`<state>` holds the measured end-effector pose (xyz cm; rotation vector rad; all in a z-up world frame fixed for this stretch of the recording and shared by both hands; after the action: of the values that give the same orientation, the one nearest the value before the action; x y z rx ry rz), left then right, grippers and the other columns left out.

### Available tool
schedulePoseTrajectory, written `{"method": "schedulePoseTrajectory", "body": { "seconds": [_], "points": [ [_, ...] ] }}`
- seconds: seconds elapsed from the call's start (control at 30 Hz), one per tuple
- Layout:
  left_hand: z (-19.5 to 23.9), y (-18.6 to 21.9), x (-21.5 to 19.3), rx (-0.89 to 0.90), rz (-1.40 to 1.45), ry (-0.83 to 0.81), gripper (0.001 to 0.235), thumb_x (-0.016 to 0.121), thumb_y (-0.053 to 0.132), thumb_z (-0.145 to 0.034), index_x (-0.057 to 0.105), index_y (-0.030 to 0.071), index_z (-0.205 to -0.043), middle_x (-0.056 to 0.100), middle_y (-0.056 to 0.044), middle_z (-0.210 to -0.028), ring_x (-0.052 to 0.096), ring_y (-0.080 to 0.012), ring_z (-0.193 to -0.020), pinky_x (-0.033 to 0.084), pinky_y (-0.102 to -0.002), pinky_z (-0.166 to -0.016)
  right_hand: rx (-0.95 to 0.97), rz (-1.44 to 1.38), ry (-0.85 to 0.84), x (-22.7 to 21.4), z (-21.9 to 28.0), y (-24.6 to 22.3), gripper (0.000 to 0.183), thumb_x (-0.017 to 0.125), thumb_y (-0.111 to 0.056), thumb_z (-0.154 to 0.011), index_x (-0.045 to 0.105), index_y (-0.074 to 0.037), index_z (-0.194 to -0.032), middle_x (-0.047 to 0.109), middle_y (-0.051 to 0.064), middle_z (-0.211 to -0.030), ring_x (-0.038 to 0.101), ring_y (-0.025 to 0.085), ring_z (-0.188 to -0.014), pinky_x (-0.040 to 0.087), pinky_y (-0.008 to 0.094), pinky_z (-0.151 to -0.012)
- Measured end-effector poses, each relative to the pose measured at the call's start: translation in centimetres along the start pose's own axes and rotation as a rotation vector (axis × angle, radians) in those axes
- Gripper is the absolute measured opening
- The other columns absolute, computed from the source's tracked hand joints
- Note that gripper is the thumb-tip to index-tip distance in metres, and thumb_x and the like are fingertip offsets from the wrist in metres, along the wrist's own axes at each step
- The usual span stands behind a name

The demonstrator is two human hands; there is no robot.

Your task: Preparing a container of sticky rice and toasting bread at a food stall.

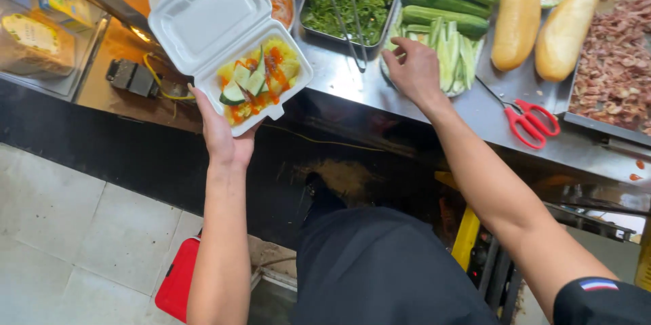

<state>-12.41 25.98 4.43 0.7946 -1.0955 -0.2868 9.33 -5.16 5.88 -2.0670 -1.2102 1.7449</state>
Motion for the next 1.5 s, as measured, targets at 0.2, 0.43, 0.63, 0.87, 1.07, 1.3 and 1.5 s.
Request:
{"method": "schedulePoseTrajectory", "body": {
  "seconds": [0.2,0.43,0.63,0.87,1.07,1.3,1.5],
  "points": [
    [-0.9,6.6,-7.7,0.038,-0.007,0.090,0.076,0.033,0.071,-0.097,0.032,0.026,-0.158,0.044,-0.004,-0.158,0.050,-0.0304,-0.142,0.055,-0.056,-0.100,0.169,0.295,-0.069,8.4,-4.5,-2.6,0.050,0.080,-0.044,-0.090,0.072,0.003,-0.104,0.064,0.027,-0.104,0.065,0.044,-0.093,0.052,0.054,-0.077],
    [-3.7,9.0,-11.4,0.030,0.071,0.036,0.078,0.032,0.069,-0.099,0.028,0.024,-0.161,0.040,-0.004,-0.162,0.045,-0.0296,-0.147,0.050,-0.054,-0.109,-0.138,0.240,0.031,1.3,-3.7,-10.3,0.047,0.070,-0.029,-0.108,0.062,0.002,-0.143,0.071,0.023,-0.113,0.068,0.040,-0.098,0.054,0.051,-0.085],
    [-5.6,8.0,-11.9,0.007,0.102,0.024,0.078,0.031,0.069,-0.098,0.027,0.023,-0.161,0.040,-0.006,-0.160,0.045,-0.0302,-0.145,0.050,-0.054,-0.108,-0.090,0.419,-0.369,7.3,-6.9,-16.8,0.048,0.075,-0.039,-0.094,0.068,-0.020,-0.138,0.077,0.008,-0.088,0.072,0.029,-0.077,0.055,0.044,-0.072],
    [-6.5,7.7,-11.5,0.030,0.125,0.016,0.079,0.032,0.069,-0.100,0.028,0.020,-0.162,0.041,-0.006,-0.163,0.046,-0.0288,-0.147,0.050,-0.052,-0.112,-0.118,0.562,-0.465,9.5,-8.9,-18.4,0.035,0.070,-0.036,-0.098,0.073,-0.033,-0.133,0.070,0.004,-0.065,0.061,0.022,-0.053,0.051,0.040,-0.055],
    [-7.7,7.1,-10.0,-0.011,0.187,-0.014,0.082,0.030,0.072,-0.099,0.029,0.020,-0.162,0.042,-0.007,-0.161,0.049,-0.0280,-0.145,0.051,-0.050,-0.110,-0.010,0.270,-0.444,2.3,-10.0,-20.2,0.030,0.071,-0.027,-0.099,0.074,-0.019,-0.128,0.074,0.006,-0.078,0.050,0.010,-0.041,0.038,0.028,-0.035],
    [-9.4,5.8,-8.8,-0.031,0.119,0.021,0.084,0.030,0.074,-0.095,0.029,0.021,-0.160,0.045,-0.008,-0.156,0.051,-0.0286,-0.141,0.055,-0.052,-0.104,-0.370,0.200,-0.376,-4.2,-9.7,-27.8,0.031,0.072,-0.021,-0.102,0.073,-0.005,-0.128,0.072,0.014,-0.082,0.062,0.011,-0.055,0.044,0.027,-0.039],
    [-9.8,5.2,-6.0,-0.068,0.165,0.007,0.084,0.030,0.073,-0.095,0.030,0.019,-0.159,0.048,-0.009,-0.154,0.053,-0.0293,-0.138,0.056,-0.051,-0.102,-0.194,0.290,-0.530,-1.9,-7.5,-27.6,0.037,0.079,-0.024,-0.094,0.077,-0.010,-0.128,0.075,0.011,-0.074,0.064,0.017,-0.053,0.047,0.032,-0.043]
  ]
}}
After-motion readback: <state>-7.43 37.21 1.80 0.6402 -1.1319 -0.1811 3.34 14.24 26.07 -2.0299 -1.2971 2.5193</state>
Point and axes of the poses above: each hand's wrist, its own z-axis away from the middle knuckle, its own x-axis out of the palm, y = z × x, the point moved 8 cm from there along -z, towards the middle knuckle
